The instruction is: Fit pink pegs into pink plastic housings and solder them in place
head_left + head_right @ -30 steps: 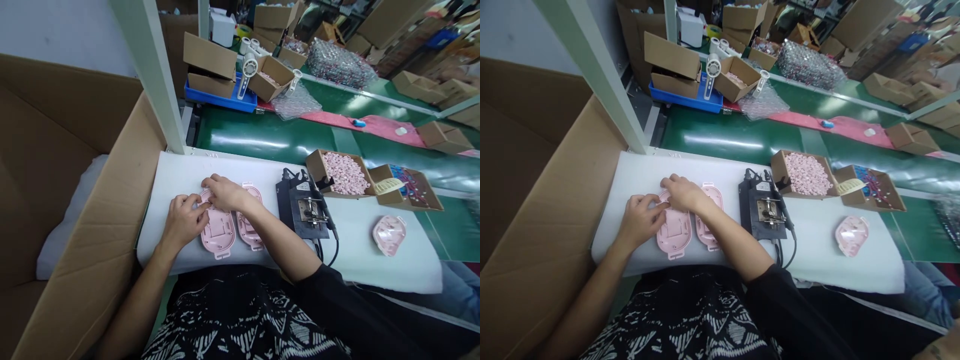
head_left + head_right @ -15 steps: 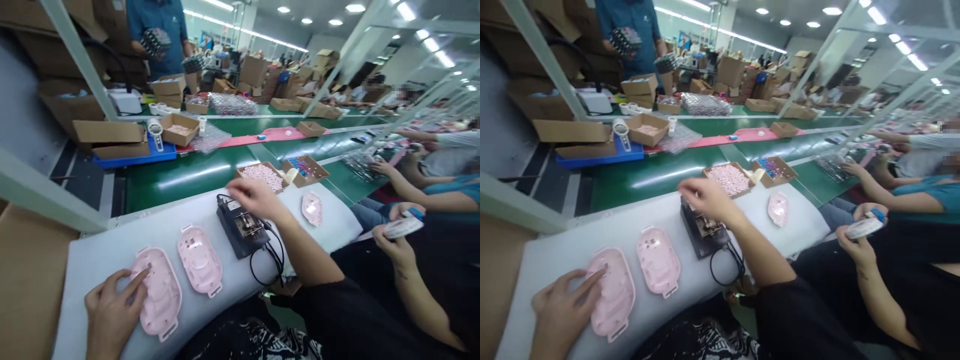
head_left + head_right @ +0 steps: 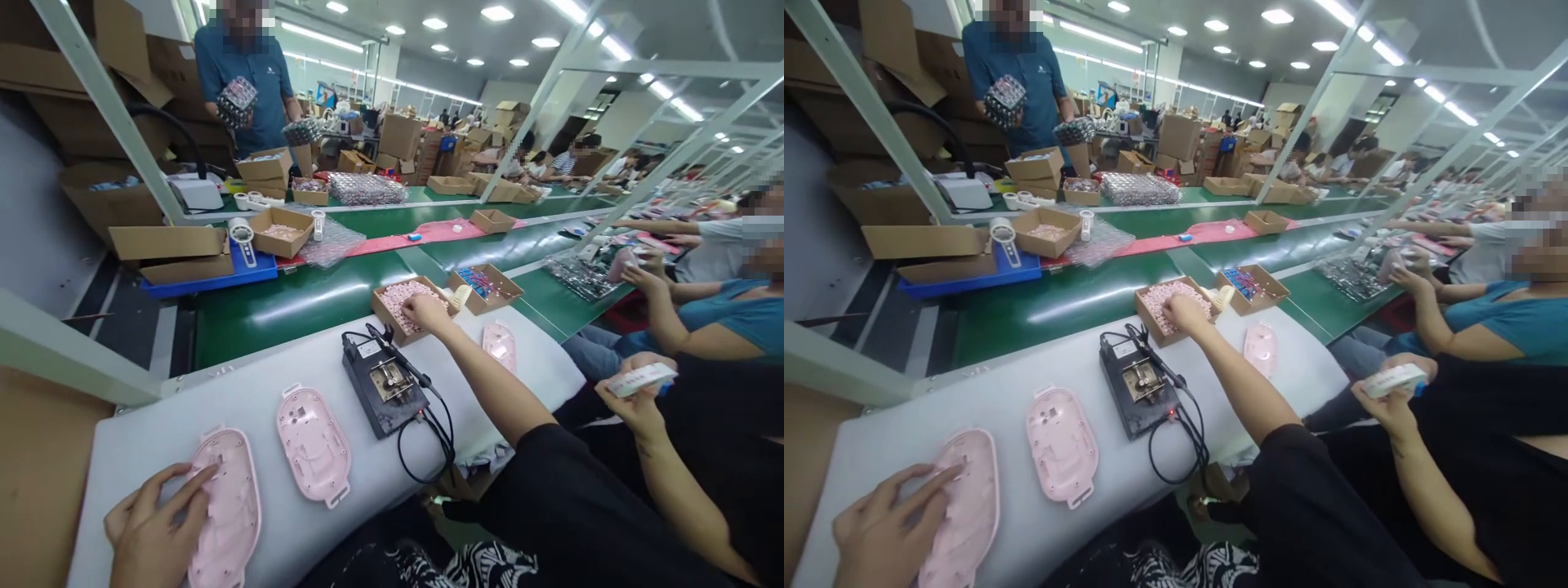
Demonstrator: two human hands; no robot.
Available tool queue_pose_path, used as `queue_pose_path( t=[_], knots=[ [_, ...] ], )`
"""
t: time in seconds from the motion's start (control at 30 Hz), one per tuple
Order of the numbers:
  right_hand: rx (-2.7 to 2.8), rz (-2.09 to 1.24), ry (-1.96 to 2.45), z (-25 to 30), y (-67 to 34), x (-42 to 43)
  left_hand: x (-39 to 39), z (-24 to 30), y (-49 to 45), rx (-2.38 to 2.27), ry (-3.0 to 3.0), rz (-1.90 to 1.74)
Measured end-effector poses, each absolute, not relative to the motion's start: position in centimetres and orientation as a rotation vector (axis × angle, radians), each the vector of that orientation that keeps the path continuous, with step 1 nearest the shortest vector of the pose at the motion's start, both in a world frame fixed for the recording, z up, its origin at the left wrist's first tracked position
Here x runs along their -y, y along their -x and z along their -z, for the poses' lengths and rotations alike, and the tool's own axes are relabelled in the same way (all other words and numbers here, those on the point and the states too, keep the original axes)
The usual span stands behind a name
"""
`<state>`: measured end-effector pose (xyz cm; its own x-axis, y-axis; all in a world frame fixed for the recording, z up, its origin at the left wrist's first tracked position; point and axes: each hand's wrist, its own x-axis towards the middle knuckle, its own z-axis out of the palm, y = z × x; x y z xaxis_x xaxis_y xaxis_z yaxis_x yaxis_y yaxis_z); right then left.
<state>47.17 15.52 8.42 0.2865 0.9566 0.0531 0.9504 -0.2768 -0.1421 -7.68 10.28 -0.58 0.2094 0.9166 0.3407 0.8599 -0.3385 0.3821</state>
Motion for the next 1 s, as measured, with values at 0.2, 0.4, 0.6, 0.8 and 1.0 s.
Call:
queue_pose_path(
  t=[0.2, 0.4, 0.6, 0.8, 1.0],
  knots=[
    [1.606, 0.091, 2.271, -12.1, -46.2, -13.5, -7.1, -3.3, 3.4, -1.565, -2.629, -0.903],
    [2.013, -0.089, 1.572, -12.5, -33.4, -6.8, -4.5, -4.1, -3.6, -1.186, -2.672, -0.398],
    [2.507, -0.151, 1.393, -4.5, -23.0, -5.2, -2.8, -3.5, -2.6, -1.09, -2.59, -0.262],
    [2.543, -0.161, 1.472, -1.7, -23.1, -6.1, -2.1, -4.4, -1.7, -1.072, -2.55, -0.227],
    [2.629, -0.191, 1.455, -2.0, -23.6, -5.7, -3.0, -4.4, -1.9, -1.104, -2.56, -0.251]
  ],
)
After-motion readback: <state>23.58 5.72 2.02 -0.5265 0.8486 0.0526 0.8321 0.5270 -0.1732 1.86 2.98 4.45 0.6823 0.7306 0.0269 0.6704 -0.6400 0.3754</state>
